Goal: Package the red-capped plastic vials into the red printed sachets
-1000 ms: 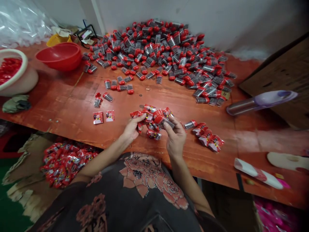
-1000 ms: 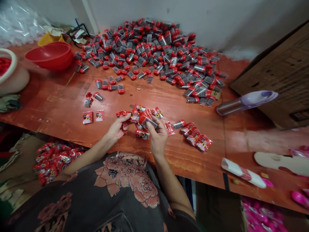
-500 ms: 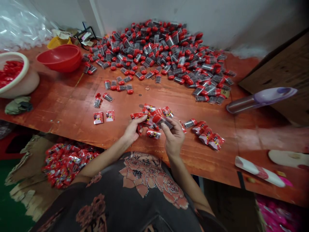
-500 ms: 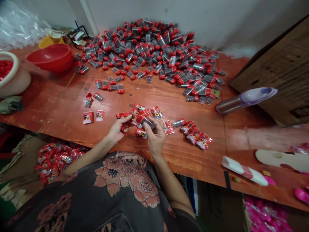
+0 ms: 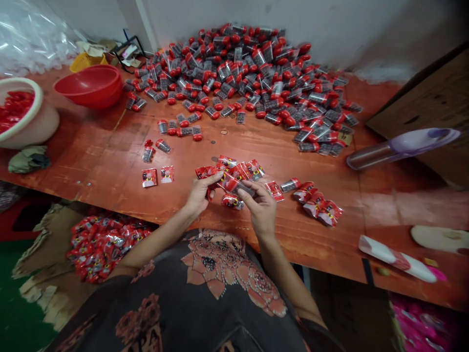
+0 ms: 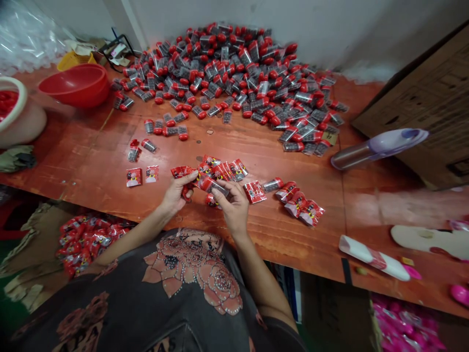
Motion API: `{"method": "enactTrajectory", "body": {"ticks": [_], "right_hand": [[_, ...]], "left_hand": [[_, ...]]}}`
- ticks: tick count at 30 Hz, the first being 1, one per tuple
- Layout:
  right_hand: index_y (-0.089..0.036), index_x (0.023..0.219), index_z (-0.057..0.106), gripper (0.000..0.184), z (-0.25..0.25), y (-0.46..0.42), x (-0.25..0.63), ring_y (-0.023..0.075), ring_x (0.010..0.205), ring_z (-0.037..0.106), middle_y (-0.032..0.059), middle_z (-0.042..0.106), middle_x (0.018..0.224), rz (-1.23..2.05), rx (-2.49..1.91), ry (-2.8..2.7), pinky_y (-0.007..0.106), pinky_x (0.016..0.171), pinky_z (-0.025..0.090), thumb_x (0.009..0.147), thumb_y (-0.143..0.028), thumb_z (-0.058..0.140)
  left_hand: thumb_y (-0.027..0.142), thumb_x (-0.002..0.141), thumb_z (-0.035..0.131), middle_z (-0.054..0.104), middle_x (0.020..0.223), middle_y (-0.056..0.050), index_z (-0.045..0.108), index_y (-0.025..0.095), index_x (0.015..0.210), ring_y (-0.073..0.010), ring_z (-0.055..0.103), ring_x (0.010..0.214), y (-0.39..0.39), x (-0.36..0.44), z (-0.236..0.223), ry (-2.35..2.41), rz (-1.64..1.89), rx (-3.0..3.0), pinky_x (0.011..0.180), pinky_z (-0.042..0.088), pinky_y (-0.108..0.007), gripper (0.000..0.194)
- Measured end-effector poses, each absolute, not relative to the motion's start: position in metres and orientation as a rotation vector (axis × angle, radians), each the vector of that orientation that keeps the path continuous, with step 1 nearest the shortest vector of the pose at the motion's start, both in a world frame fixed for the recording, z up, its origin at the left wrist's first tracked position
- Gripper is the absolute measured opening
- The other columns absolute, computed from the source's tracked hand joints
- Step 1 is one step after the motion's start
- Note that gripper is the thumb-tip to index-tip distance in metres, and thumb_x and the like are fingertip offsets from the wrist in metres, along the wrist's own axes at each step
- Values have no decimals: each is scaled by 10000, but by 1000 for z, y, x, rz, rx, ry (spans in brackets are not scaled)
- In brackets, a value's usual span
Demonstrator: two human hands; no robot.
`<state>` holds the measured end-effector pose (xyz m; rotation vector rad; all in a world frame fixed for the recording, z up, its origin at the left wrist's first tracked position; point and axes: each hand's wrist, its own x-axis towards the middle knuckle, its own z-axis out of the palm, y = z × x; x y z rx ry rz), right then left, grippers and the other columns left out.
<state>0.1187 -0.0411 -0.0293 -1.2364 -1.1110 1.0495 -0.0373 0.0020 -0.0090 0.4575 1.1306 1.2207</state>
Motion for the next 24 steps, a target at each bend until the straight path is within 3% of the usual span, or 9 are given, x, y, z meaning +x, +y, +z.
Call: {"method": "enactTrajectory", "body": {"ticks": [7, 12, 24], "right_hand": [[-322, 1049, 728, 257, -30, -42, 117, 176, 969, 595, 11, 619, 1006, 1095, -1219, -1105, 402, 917, 499, 801, -256, 719], [-324, 1021, 730, 244, -30, -43, 116, 173, 964, 599, 5, 617, 990, 1089, -1224, -1131, 399, 920, 497, 789, -247, 726], [-327, 1014, 737, 229, -20, -48, 110, 160, 905, 613, -1, 635, 944, 981, -1210, -1212, 358, 809, 540, 809, -230, 703]], "left_hand": [[391, 605, 845, 488, 483, 69, 572, 176, 583, -39, 373, 343, -6, -37, -9, 1183, 1205, 686, 316, 238, -213, 348], [310, 582, 859, 506, 508, 66, 607, 177, 617, -39, 376, 374, -9, -37, -10, 1158, 1169, 797, 338, 269, -206, 287], [322, 603, 854, 545, 538, 52, 626, 181, 637, -37, 389, 391, -13, -38, -4, 1128, 1193, 865, 358, 295, -206, 270]]}}
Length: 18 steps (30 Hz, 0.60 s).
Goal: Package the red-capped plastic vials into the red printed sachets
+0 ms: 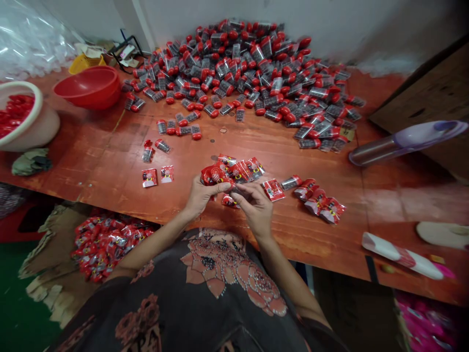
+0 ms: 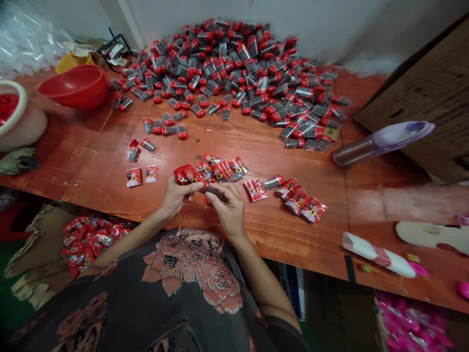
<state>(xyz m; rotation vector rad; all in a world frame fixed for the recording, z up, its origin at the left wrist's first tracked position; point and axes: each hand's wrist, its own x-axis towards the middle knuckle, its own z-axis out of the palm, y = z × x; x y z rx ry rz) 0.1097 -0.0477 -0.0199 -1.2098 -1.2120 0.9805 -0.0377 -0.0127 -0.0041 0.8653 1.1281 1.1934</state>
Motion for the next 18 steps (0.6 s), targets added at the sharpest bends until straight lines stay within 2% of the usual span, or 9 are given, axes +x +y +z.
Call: {"method": "enactTrajectory", "body": {"ticks": [3, 7, 12, 18], "right_hand": [[-317, 1015, 728, 224, -22, -49, 104, 162, 888, 621, 7, 630, 963, 1052, -1229, -1102, 357, 779, 564, 803, -252, 699], [-329, 1026, 734, 231, -23, -49, 105, 162, 903, 610, 8, 611, 959, 996, -1241, -1170, 350, 779, 562, 807, -261, 703], [-361, 1051, 735, 265, -21, -50, 109, 161, 923, 598, 0, 605, 962, 868, -1218, -1268, 368, 832, 539, 828, -224, 695], [-377, 1039, 734, 257, -22, -51, 107, 171, 917, 606, 0, 618, 961, 748, -1204, -1299, 402, 861, 547, 840, -222, 685]], "left_hand": [[315, 599, 854, 623, 636, 38, 696, 201, 807, -35, 410, 394, -14, -36, -4, 1114, 1236, 778, 357, 310, -208, 285], [278, 597, 852, 687, 757, 24, 701, 248, 955, -32, 431, 416, -14, -32, -4, 1088, 1307, 684, 364, 311, -205, 390], [291, 607, 850, 710, 760, 9, 687, 247, 969, -50, 470, 436, -14, -31, -5, 1079, 1298, 696, 362, 289, -213, 400], [284, 590, 862, 698, 750, 15, 682, 240, 919, -42, 443, 427, -14, -32, -5, 1106, 1296, 736, 365, 273, -216, 379]]}}
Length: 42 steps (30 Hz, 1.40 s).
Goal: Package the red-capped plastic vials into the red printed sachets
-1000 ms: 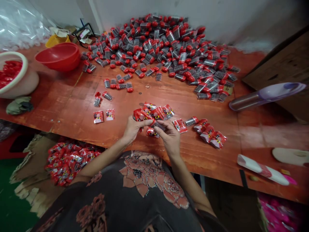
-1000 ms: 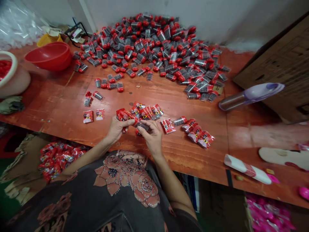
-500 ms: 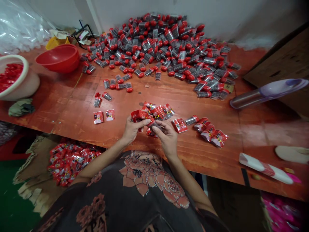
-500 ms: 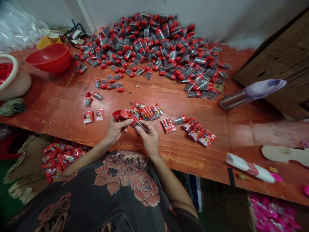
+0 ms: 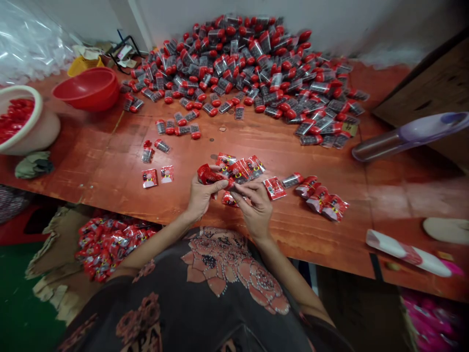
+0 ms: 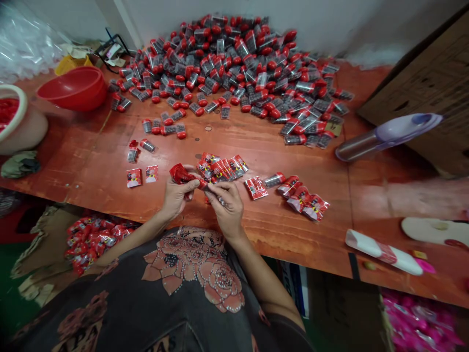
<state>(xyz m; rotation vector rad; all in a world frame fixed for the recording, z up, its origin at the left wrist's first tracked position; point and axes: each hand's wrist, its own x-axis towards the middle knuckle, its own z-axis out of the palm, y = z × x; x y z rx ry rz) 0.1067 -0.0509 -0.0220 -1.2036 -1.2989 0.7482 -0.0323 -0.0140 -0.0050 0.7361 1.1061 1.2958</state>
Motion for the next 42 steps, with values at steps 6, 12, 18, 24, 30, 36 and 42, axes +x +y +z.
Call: {"method": "enactTrajectory", "body": {"ticks": [6, 12, 18, 24, 30, 36, 42], "right_hand": [[-399, 1093, 709, 314, -31, -54, 106, 188, 953, 616, 1, 638, 988, 647, -1197, -1377, 433, 919, 547, 852, -202, 671], [-373, 1097, 709, 284, -35, -54, 108, 200, 981, 616, 9, 638, 994, 646, -1236, -1367, 451, 940, 541, 857, -227, 665], [-336, 1191, 655, 327, -36, -54, 102, 191, 1048, 605, 26, 588, 1091, 1004, -1249, -1130, 419, 972, 530, 868, -288, 647], [-400, 1324, 569, 418, -39, -56, 95, 175, 1010, 570, 28, 496, 1022, 1012, -1260, -1201, 383, 949, 535, 921, -292, 551], [-358, 1205, 657, 327, -46, -52, 95, 170, 1012, 582, 22, 531, 1026, 977, -1268, -1121, 383, 932, 542, 899, -284, 568], [-280, 1114, 655, 274, -51, -52, 89, 171, 941, 649, 31, 635, 1039, 1177, -1209, -969, 371, 842, 588, 842, -306, 646], [-328, 1278, 583, 496, -49, -50, 86, 196, 1024, 646, 53, 625, 1191, 1291, -1168, -1012, 418, 931, 563, 797, -280, 694]], "left_hand": [[321, 609, 853, 572, 604, 52, 672, 218, 787, -27, 354, 386, -12, -28, 0, 1173, 1296, 723, 351, 236, -226, 274], [313, 618, 845, 528, 572, 52, 607, 197, 640, -31, 345, 405, -13, -25, -4, 1158, 1267, 757, 368, 241, -223, 265], [233, 539, 878, 585, 634, 33, 632, 190, 696, -48, 425, 469, -13, -25, -10, 1130, 1229, 742, 398, 301, -208, 295], [233, 559, 868, 598, 650, 33, 627, 180, 737, -40, 423, 449, -19, -19, -11, 1132, 1208, 657, 386, 306, -201, 304], [296, 590, 857, 561, 580, 55, 586, 180, 681, -34, 395, 386, -27, -14, -17, 1145, 1213, 612, 363, 296, -207, 309], [319, 617, 846, 515, 534, 64, 560, 178, 634, -31, 366, 372, -19, -22, -18, 1169, 1254, 642, 350, 263, -211, 319], [289, 607, 845, 581, 604, 47, 628, 192, 727, -44, 400, 418, -15, -30, -14, 1241, 1267, 692, 374, 282, -211, 267]]}}
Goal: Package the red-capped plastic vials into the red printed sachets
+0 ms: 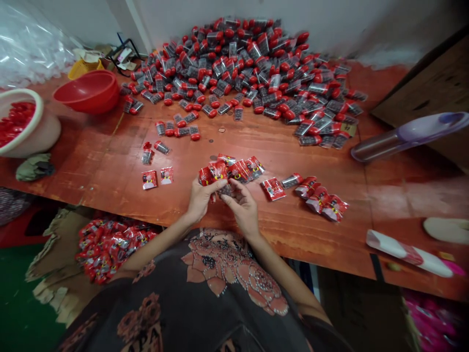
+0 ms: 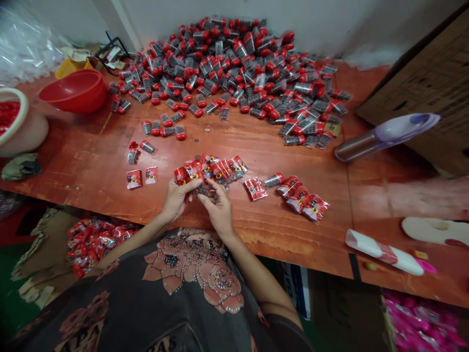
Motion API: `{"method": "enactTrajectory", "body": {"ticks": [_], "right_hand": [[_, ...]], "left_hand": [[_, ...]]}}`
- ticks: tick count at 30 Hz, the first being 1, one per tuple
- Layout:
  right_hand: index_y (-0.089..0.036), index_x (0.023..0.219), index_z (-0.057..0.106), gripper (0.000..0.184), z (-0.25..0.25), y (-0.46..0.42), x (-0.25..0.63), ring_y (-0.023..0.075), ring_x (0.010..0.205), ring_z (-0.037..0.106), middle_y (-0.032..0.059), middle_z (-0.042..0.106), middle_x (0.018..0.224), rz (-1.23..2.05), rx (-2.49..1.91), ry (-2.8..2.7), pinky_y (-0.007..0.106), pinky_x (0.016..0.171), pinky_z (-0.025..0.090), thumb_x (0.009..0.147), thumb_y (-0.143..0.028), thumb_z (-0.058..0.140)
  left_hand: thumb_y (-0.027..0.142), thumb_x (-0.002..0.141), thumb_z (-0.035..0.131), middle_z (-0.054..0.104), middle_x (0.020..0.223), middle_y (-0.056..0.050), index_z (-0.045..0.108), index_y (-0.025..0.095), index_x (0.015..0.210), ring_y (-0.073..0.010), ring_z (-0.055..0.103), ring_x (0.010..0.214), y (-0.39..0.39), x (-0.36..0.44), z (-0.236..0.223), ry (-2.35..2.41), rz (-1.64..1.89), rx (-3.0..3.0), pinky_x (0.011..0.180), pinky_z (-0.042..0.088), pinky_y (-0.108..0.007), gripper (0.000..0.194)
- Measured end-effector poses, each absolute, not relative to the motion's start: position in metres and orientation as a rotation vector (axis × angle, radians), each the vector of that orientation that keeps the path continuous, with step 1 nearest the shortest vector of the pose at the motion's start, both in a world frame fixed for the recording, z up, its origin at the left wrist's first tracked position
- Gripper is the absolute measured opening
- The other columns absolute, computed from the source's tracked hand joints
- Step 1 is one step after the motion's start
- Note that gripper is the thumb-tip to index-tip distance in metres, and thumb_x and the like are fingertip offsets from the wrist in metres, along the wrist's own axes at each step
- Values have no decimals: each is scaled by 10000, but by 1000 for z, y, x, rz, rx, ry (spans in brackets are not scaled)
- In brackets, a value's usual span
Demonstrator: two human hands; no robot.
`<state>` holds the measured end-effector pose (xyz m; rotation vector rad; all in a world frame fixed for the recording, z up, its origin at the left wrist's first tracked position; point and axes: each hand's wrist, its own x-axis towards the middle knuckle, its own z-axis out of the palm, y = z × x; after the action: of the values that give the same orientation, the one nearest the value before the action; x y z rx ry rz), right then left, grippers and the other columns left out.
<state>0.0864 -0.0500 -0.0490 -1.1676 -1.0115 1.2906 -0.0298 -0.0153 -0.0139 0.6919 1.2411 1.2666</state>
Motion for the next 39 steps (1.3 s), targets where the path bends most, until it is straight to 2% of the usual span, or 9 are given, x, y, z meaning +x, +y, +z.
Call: {"method": "enactTrajectory", "body": {"ticks": [3, 7, 14, 18, 22, 27, 33, 36, 39], "right_hand": [[-327, 1289, 577, 512, -49, -48, 87, 192, 977, 658, 42, 655, 1102, 1330, -1153, -917, 418, 903, 576, 793, -262, 687], [-339, 1305, 577, 521, -51, -49, 90, 183, 973, 643, 44, 616, 1152, 1295, -1186, -963, 397, 882, 579, 799, -282, 687], [-311, 1034, 734, 219, -54, -40, 100, 179, 928, 603, 8, 601, 931, 1000, -1318, -1177, 394, 867, 551, 824, -286, 677], [-273, 1043, 718, 221, -58, -25, 113, 185, 901, 607, 33, 579, 994, 823, -1399, -1179, 410, 865, 551, 826, -289, 679], [-281, 1112, 676, 287, -51, -23, 114, 216, 976, 594, 63, 542, 1126, 641, -1461, -1356, 441, 892, 543, 827, -310, 698], [-312, 1186, 634, 313, -43, -29, 90, 231, 1072, 597, 53, 638, 1126, 857, -1281, -1624, 457, 972, 499, 873, -301, 645], [-294, 1264, 582, 369, -56, -14, 94, 165, 835, 637, 25, 673, 979, 1069, -1287, -1184, 346, 774, 550, 895, -301, 572], [-278, 1220, 598, 332, -55, -9, 101, 153, 786, 630, 16, 660, 926, 1059, -1302, -1072, 299, 694, 543, 892, -328, 579], [-263, 1184, 607, 296, -51, -6, 103, 150, 746, 627, 4, 648, 870, 1008, -1330, -1111, 279, 659, 536, 904, -352, 572]], "left_hand": [[244, 580, 849, 646, 689, 14, 672, 187, 784, -70, 483, 505, -20, -26, -13, 1218, 1205, 708, 426, 340, -211, 276], [256, 576, 852, 644, 680, 10, 671, 177, 761, -71, 477, 497, -23, -27, -19, 1206, 1167, 692, 411, 330, -213, 270], [339, 617, 844, 624, 631, 12, 683, 159, 745, -53, 423, 431, -20, -33, -32, 1201, 1043, 613, 379, 277, -222, 274], [369, 736, 750, 723, 841, -80, 707, 174, 900, -163, 648, 723, -9, -46, -32, 1078, 1066, 348, 453, 327, -220, 259], [188, 742, 696, 737, 950, -122, 690, 139, 929, -221, 674, 933, 1, -58, -31, 1015, 1143, 111, 633, 458, -259, 194], [134, 786, 655, 741, 978, -81, 704, 171, 946, -205, 666, 961, 1, -49, -35, 957, 1129, 149, 723, 493, -272, 171], [318, 867, 651, 746, 997, -107, 713, 158, 965, -236, 668, 1022, -1, -36, -33, 880, 1152, 163, 862, 527, -358, 198], [340, 809, 725, 757, 998, -83, 718, 160, 949, -215, 688, 971, -5, -28, -30, 881, 1149, 186, 871, 546, -358, 228], [156, 640, 834, 770, 942, -46, 727, 167, 892, -194, 709, 875, -4, -19, -31, 929, 1165, 210, 816, 576, -325, 274]]}}
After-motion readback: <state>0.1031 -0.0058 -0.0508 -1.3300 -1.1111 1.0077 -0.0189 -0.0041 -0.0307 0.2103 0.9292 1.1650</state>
